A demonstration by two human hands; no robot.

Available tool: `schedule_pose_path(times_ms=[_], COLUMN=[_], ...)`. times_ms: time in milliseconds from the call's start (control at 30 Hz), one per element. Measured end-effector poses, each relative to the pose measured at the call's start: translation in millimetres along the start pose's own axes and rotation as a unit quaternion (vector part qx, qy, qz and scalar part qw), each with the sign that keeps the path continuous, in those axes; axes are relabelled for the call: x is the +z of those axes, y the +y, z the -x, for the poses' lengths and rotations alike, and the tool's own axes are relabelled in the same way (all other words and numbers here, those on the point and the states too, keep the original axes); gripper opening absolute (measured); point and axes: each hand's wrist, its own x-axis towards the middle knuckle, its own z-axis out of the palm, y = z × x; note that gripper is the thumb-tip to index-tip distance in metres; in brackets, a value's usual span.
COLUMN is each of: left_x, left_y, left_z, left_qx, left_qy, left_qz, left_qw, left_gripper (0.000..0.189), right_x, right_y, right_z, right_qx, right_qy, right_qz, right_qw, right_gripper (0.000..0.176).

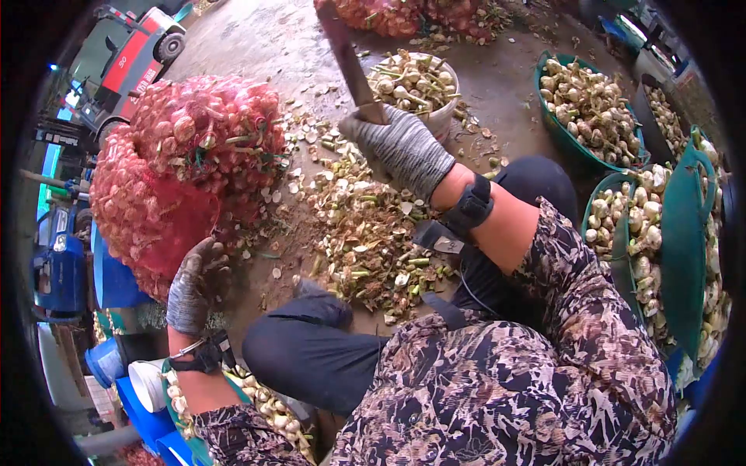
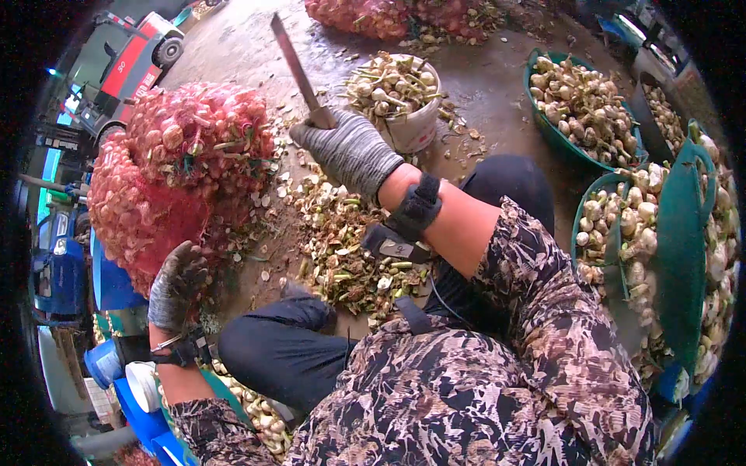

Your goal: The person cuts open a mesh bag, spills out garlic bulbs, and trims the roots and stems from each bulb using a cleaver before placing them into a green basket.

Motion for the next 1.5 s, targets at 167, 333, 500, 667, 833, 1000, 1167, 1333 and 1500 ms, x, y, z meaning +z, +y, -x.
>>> schedule_pose_path(times_ms=[167,333,500,667,833,1000,1167,1333,1500], left_x=[-12,-1,21,-12,-8,-28,-61,-91,-117], left_y=[-35,-59,-26,-7,-1,-10,-45,-85,-156], left_z=[-12,-10,16,25,42,39,24,-8,-27], left_qx=[0.027,-0.045,-0.046,-0.002,0.002,-0.009,0.001,-0.017,-0.023], left_qy=[0.004,0.033,0.053,0.047,0.109,0.096,0.110,0.179,0.254], left_qz=[0.143,0.227,0.211,0.180,0.140,0.180,0.237,0.240,0.293], left_qw=[0.989,0.972,0.975,0.983,0.984,0.979,0.965,0.954,0.921], left_gripper=[0.048,0.046,0.047,0.046,0.038,0.031,0.037,0.042,0.069], right_x=[-25,-32,-23,-19,-8,13,19,26,49], right_y=[-6,-12,-22,-12,-17,-13,-7,6,41], right_z=[0,5,12,3,11,8,12,17,13], right_qx=[0.021,0.008,-0.009,-0.009,0.037,0.024,0.019,0.026,0.067], right_qy=[0.043,0.062,0.072,0.004,0.036,0.038,0.028,-0.008,-0.100], right_qz=[-0.139,-0.230,-0.212,-0.228,-0.173,-0.141,-0.079,-0.031,0.061], right_qw=[0.989,0.971,0.974,0.974,0.984,0.989,0.996,0.999,0.991], right_gripper=[0.020,0.020,0.023,0.022,0.021,0.022,0.022,0.018,0.016])
